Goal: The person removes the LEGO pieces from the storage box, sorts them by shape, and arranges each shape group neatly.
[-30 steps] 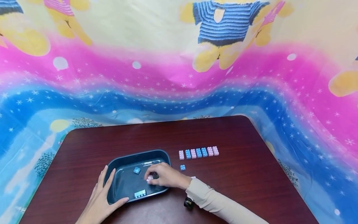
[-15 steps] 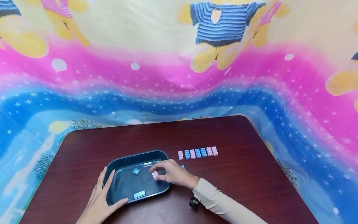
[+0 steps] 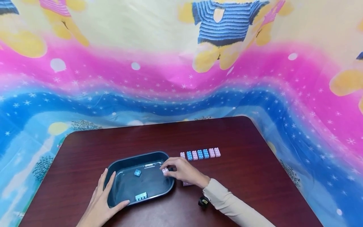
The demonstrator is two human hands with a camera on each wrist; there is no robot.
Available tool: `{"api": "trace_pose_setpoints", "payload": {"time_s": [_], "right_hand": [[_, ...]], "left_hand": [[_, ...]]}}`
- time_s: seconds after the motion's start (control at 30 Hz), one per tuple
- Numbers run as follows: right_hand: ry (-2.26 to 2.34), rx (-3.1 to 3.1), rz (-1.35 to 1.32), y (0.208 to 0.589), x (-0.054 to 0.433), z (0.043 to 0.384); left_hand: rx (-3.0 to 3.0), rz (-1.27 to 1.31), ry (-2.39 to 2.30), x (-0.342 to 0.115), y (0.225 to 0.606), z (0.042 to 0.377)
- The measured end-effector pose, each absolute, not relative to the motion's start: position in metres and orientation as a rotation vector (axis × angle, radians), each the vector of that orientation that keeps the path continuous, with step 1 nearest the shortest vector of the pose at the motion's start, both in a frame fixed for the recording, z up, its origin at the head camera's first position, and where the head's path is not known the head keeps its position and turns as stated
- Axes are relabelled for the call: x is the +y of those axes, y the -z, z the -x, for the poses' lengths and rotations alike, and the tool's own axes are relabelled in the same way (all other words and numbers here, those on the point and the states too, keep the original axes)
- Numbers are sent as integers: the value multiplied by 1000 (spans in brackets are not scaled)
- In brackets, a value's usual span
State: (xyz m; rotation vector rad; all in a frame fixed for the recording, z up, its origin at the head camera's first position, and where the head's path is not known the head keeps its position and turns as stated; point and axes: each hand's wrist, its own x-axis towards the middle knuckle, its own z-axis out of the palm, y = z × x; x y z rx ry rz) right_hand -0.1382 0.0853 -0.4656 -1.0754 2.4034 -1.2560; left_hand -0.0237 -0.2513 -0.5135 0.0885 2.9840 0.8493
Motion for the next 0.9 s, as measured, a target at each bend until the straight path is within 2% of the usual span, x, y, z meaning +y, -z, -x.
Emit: {"api": "trace_pose_setpoints", "payload": {"time_s": [0.37, 0.9], "right_hand": [[1326, 2499, 972, 467, 115, 141], [1287, 2634, 870, 503, 154, 148]], "left_hand": [[2967, -61, -824, -251, 513, 24], [2995, -98, -832, -251, 514, 24]]}}
